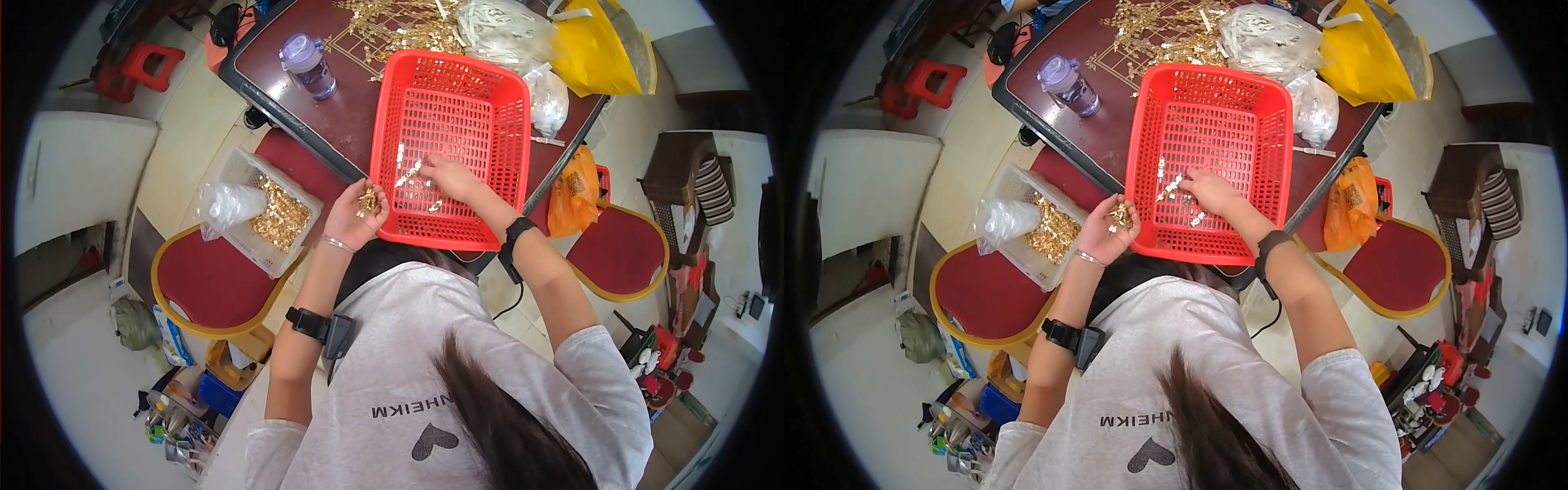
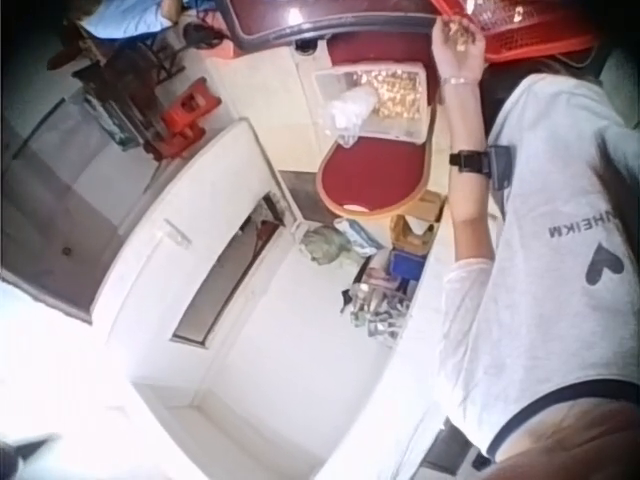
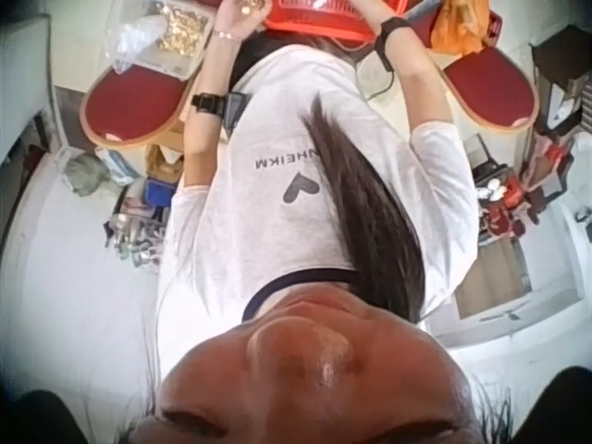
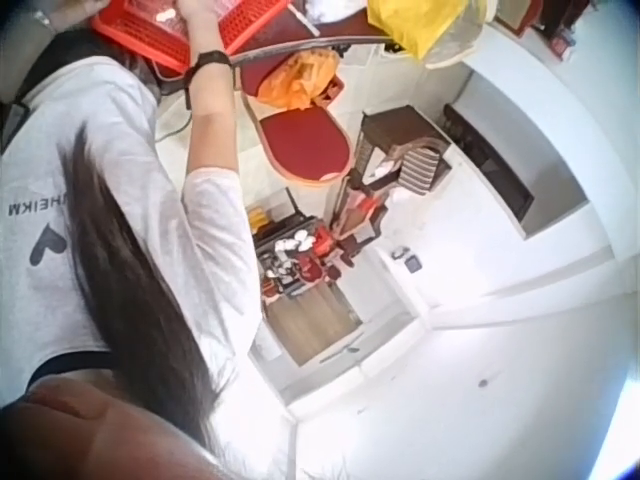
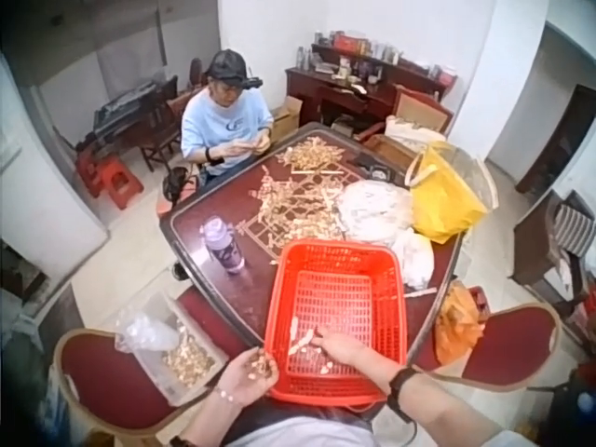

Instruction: Sorting and bagging small gold-colored shoe components into plastic bags.

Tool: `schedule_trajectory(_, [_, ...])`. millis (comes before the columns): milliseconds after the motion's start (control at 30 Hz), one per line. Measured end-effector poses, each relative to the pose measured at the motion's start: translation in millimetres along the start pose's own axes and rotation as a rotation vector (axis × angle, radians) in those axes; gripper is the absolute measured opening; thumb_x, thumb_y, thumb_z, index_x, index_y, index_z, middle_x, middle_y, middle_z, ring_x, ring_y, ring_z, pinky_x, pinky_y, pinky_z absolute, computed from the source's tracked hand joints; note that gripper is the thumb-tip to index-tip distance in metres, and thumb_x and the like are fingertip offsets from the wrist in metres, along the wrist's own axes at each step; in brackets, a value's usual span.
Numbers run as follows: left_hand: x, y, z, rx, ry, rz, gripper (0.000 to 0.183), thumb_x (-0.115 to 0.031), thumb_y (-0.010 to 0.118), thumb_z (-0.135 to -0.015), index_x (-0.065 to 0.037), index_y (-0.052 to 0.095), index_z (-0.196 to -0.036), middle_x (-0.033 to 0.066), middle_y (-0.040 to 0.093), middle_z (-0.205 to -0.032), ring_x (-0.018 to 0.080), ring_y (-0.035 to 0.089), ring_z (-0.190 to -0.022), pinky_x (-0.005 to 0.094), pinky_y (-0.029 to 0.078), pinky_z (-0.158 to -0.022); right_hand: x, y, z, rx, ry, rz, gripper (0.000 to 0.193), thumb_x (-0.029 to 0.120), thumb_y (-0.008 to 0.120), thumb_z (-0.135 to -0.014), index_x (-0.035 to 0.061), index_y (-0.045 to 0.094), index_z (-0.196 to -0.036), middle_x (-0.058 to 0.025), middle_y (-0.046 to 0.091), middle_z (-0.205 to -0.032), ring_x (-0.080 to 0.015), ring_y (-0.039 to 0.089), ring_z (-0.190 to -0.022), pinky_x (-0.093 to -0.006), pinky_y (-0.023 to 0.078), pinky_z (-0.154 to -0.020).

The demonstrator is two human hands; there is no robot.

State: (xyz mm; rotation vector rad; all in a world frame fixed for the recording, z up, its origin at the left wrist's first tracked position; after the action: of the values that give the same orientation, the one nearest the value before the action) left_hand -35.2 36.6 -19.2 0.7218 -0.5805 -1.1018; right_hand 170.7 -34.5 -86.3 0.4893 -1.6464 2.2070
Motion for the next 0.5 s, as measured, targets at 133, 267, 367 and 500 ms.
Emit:
schedule_trajectory(133, [11.1, 9.7, -7.8, 0.037, -0.029, -0.032, 0.014, -0.015, 0.049, -0.092, -0.003, 0.057, -0.089, 0.0100, 0.061, -0.088, 0.0222, 0.060, -0.084, 0.0348, 0.052, -0.080, -20.2, 16.6, 1.4, -0.115, 0.030, 0.034, 0.022, 0.004, 0.060, -0.073, 0.0066, 0.057, -0.094, -0.0146, 0.055, -0.097, -0.0335, 0.057, -0.095, -0.0408, 0.047, -0.082])
schedule_trajectory(267, [20.3, 16.2, -18.3, 0.022, -0.052, -0.083, 0.014, -0.014, 0.049, -0.092, -0.003, 0.056, -0.095, 0.0120, 0.061, -0.092, 0.0241, 0.060, -0.089, 0.0362, 0.051, -0.084, -18.0, 17.4, 13.5, -0.176, 0.238, 0.034, 0.014, 0.005, 0.059, -0.074, 0.0046, 0.056, -0.087, -0.0147, 0.056, -0.097, -0.0352, 0.058, -0.092, -0.0416, 0.048, -0.080])
schedule_trajectory(367, [26.9, 19.4, -28.6, -0.005, -0.054, -0.126, 0.013, -0.014, 0.048, -0.093, -0.003, 0.055, -0.096, 0.0119, 0.061, -0.094, 0.0243, 0.059, -0.091, 0.0363, 0.051, -0.085, -22.4, 16.2, 19.8, -0.213, 0.263, -0.087, 0.012, 0.006, 0.060, -0.074, 0.0044, 0.057, -0.086, -0.0158, 0.056, -0.099, -0.0356, 0.057, -0.092, -0.0415, 0.047, -0.080])
schedule_trajectory(500, [29.9, 18.7, -37.2, 0.019, -0.058, -0.138, 0.012, -0.014, 0.047, -0.093, -0.004, 0.054, -0.098, 0.0106, 0.060, -0.097, 0.0241, 0.058, -0.094, 0.0364, 0.050, -0.086, -9.8, 3.3, 21.8, -0.201, 0.220, -0.271, 0.015, 0.004, 0.059, -0.072, 0.0039, 0.057, -0.087, -0.0163, 0.056, -0.096, -0.0344, 0.056, -0.096, -0.0411, 0.047, -0.081])
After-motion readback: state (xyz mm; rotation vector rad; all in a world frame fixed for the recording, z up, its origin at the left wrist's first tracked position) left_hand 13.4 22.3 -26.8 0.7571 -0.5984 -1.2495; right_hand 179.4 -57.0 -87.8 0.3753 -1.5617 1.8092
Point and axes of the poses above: each hand's wrist, its own z-axis away from the middle knuckle, its own y-axis out of the palm, x = y × z, the point moved 4 cm from there along -z, towards the middle knuckle
